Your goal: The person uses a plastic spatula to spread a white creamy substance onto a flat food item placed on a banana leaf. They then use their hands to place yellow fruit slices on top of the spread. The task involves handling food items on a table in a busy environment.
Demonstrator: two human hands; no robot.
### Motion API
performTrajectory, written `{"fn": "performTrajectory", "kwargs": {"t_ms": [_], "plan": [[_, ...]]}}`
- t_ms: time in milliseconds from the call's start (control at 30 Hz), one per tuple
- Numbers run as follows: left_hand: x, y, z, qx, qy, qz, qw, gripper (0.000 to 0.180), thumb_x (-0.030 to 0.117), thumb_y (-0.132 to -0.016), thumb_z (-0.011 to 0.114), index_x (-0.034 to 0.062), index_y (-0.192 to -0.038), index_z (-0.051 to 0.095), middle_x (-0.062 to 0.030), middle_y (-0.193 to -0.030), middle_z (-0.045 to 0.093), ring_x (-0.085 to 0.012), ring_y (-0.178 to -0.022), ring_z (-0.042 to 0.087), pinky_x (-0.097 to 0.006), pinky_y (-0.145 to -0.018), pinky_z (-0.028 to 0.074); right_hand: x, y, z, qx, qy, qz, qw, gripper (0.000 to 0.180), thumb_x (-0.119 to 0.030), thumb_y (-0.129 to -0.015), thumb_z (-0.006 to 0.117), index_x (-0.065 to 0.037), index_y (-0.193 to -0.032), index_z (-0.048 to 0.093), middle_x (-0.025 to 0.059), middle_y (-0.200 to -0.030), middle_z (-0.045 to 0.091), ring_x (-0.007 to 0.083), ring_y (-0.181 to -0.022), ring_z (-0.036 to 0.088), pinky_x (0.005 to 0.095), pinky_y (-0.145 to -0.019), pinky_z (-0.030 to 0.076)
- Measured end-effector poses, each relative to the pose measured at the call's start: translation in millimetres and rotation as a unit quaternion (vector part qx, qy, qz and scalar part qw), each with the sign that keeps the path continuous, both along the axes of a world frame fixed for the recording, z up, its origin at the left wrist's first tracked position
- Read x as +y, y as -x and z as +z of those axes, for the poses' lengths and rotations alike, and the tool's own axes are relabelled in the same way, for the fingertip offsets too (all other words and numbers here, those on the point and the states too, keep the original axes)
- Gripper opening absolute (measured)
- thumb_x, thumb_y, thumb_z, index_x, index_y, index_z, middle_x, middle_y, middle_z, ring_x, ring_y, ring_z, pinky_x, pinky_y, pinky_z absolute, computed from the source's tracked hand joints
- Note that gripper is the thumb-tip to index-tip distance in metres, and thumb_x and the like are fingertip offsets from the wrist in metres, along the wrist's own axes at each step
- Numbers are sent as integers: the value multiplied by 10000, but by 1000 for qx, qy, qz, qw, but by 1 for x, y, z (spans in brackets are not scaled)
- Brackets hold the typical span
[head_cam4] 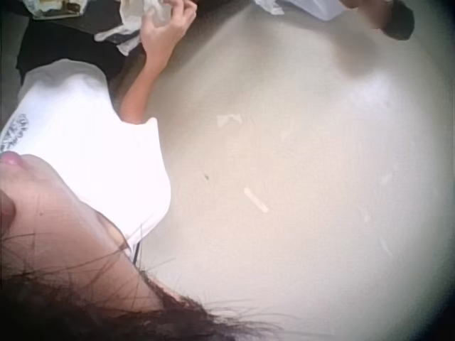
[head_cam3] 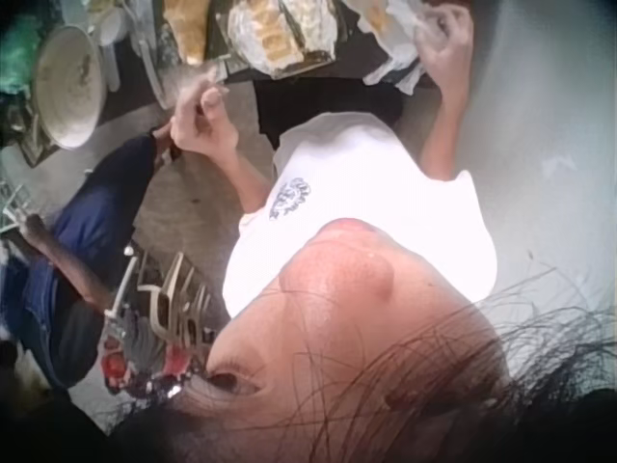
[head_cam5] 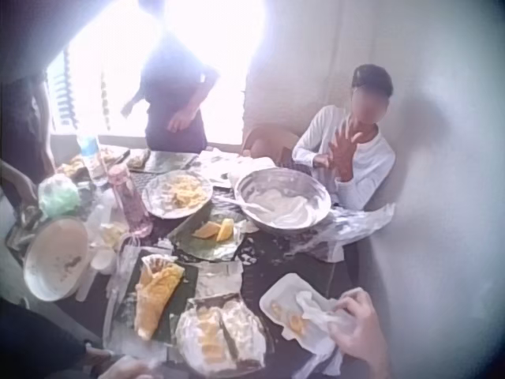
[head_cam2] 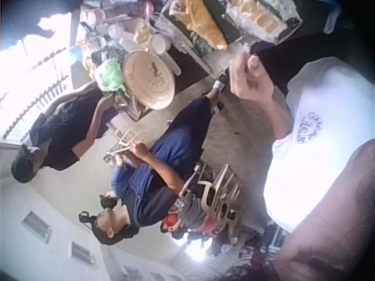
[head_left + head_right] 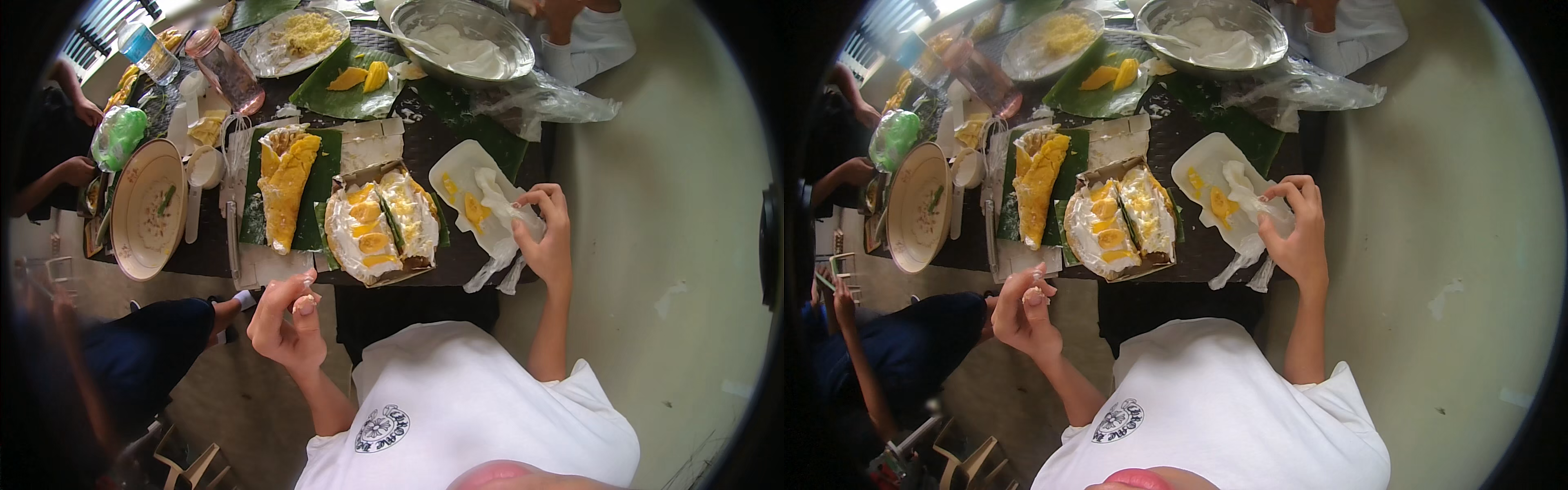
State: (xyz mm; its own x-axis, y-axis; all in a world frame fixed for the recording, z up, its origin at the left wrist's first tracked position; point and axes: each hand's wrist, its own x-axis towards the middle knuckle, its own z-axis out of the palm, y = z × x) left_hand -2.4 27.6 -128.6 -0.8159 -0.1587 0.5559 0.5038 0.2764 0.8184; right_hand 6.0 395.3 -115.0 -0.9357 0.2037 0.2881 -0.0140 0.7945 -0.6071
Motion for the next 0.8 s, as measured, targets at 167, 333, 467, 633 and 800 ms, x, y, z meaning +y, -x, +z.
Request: {"fn": "performTrajectory", "kwargs": {"t_ms": [167, 333, 467, 633, 800], "plan": [[-3, -7, 8, -3, 27, 9, 1000, 195, 74, -931, 682, -82, -1040, 723, -183, -900, 774, -162, -629, 634, -264, -618, 489, -3, -6, -2, 62, 7, 13, 998, 327, -147, -710, 749, -65, -1020, 690, 102, -1188, 583, 306, -1124, 520, 434, -988, 458], [-1, 2, 20, 31, 78, -14, 996, 210, 75, -912, 688, -78, -1050, 730, -178, -902, 774, -144, -615, 609, -224, -594, 460, -2, -6, -14, 57, 13, 10, 998, 306, -135, -703, 748, -72, -998, 703, 94, -1210, 589, 297, -1093, 504, 427, -980, 456], [8, 24, 61, -8, 161, -68, 985, 229, 86, -879, 721, -54, -1059, 738, -152, -883, 742, -147, -652, 616, -255, -600, 457, 3, -6, -19, 92, 41, -10, 995, 276, -119, -695, 742, -77, -966, 705, 95, -1190, 599, 293, -1060, 505, 421, -952, 459], [73, 72, 127, -104, 371, -188, 903, 264, 105, -850, 765, -12, -1085, 739, -128, -874, 650, -234, -726, 619, -357, -673, 492, 10, -9, -39, 112, 54, -48, 991, 255, -115, -688, 733, -74, -937, 693, 104, -1160, 609, 301, -1023, 509, 417, -922, 461], [141, 116, 115, -102, 503, -330, 792, 303, 150, -854, 797, -4, -1104, 723, -131, -916, 607, -332, -869, 620, -417, -786, 507, 11, -10, -40, 123, 84, -60, 987, 233, -98, -713, 727, -75, -940, 679, 102, -1160, 600, 302, -1014, 527, 408, -914, 472]]}}
